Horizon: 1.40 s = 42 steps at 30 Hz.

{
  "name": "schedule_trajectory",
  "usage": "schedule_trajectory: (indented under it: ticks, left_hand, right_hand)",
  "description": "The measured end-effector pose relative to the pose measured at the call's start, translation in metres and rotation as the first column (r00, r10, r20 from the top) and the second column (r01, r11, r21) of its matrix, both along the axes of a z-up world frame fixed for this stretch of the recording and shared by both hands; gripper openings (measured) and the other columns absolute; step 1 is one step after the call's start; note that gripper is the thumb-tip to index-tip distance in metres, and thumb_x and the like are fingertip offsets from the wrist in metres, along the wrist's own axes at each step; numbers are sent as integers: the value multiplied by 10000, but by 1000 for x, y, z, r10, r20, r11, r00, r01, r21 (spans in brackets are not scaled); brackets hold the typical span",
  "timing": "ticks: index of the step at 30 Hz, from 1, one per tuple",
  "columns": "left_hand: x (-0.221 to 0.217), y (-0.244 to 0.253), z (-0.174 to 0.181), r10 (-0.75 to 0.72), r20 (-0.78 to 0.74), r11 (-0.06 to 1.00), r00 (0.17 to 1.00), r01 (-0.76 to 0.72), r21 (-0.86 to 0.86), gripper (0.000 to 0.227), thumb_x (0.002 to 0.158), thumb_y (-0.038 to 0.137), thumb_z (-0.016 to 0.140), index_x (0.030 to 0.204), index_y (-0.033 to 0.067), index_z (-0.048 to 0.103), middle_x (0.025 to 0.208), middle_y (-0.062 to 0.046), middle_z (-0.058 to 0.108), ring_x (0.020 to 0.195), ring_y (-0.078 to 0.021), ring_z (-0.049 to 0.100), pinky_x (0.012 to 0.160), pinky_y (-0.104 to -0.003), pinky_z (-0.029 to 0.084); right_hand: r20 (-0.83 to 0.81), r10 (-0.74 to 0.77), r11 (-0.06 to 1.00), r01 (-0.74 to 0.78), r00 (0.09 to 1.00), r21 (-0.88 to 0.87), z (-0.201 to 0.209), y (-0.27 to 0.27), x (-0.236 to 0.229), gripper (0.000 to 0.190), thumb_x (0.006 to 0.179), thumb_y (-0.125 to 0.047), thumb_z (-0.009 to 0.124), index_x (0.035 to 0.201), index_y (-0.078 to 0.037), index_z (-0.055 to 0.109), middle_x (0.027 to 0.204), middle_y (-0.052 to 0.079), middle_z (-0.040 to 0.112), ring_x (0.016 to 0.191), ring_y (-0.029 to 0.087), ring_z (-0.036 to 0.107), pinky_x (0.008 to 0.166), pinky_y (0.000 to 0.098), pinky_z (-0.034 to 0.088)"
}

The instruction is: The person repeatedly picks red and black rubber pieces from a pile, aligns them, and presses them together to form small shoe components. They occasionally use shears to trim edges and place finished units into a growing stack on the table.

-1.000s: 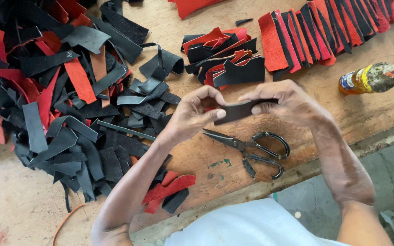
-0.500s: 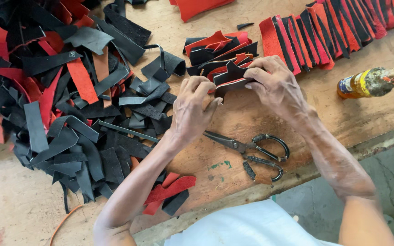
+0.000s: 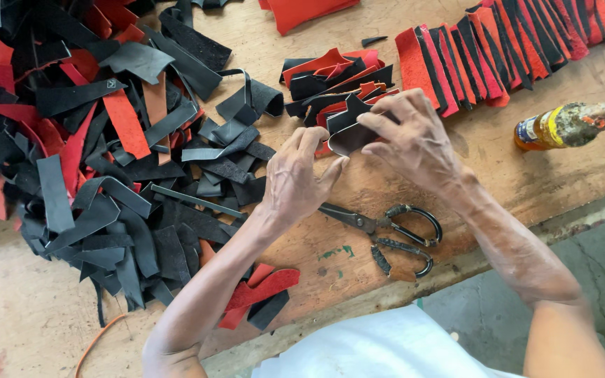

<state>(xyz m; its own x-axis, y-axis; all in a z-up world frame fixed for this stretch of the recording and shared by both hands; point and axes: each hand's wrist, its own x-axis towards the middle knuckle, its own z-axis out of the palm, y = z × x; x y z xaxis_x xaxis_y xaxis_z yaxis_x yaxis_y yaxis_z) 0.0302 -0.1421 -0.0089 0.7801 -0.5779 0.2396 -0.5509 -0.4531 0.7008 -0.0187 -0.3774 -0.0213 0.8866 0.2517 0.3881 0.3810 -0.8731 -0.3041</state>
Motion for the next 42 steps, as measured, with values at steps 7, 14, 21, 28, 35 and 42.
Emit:
schedule_trajectory:
  ticks: [7, 14, 21, 28, 35, 42]
  left_hand:
    - [-5, -1, 11, -50, 74, 998, 996, 53, -40, 501, 853, 241, 837, 1182, -12, 557, 1063, -191, 610, 945, -330, 654, 745, -431, 550]
    - [4, 6, 5, 34, 81, 999, 996, -35, 12, 287, 936, 171, 766, 1093, 15, 584, 950, -140, 630, 892, -301, 657, 760, -430, 535]
    - [3, -2, -5, -16, 90, 1000, 996, 18, -23, 254, 873, 16, 738, 1088, 30, 601, 917, -114, 648, 879, -292, 670, 787, -420, 537]
    - [23, -16, -8, 27, 145, 997, 989, -16, -72, 300, 891, 4, 772, 1174, -5, 671, 942, -139, 693, 837, -281, 676, 724, -402, 560]
    - [29, -7, -23, 5, -101, 992, 995, -18, -126, 220, 867, -27, 720, 1081, 22, 714, 923, -112, 744, 803, -227, 758, 731, -325, 620]
    - [28, 8, 1, 31, 54, 1000, 998, -31, 5, 161, 933, 15, 667, 1090, -2, 698, 1013, -151, 712, 894, -331, 713, 798, -409, 560]
  right_hand:
    - [-144, 36, 997, -27, 989, 70, 10, 6, -1, 232, 834, -112, 815, 995, -66, 654, 1057, 44, 630, 1086, 276, 570, 988, 445, 458]
    - [-20, 127, 987, -125, 992, 103, 19, 1, -2, 190, 805, -38, 748, 951, -56, 628, 1152, 109, 642, 1118, 329, 577, 981, 457, 469]
    - [-138, 86, 993, -73, 987, 96, 16, -5, -2, 178, 831, 63, 689, 951, -57, 635, 1046, 94, 621, 1070, 318, 592, 942, 461, 486]
    - [-296, 138, 960, -55, 945, 275, 22, -12, -2, 238, 817, 152, 632, 971, -25, 591, 978, 121, 593, 919, 332, 648, 757, 433, 518]
    - [-298, 184, 931, -69, 937, 359, 22, -23, 9, 213, 841, 43, 755, 976, -39, 611, 978, 84, 651, 879, 288, 690, 732, 372, 570]
    - [-193, 72, 965, -19, 979, 260, 25, -6, 19, 238, 807, -43, 827, 985, -32, 669, 1105, 114, 633, 1133, 311, 583, 941, 424, 522]
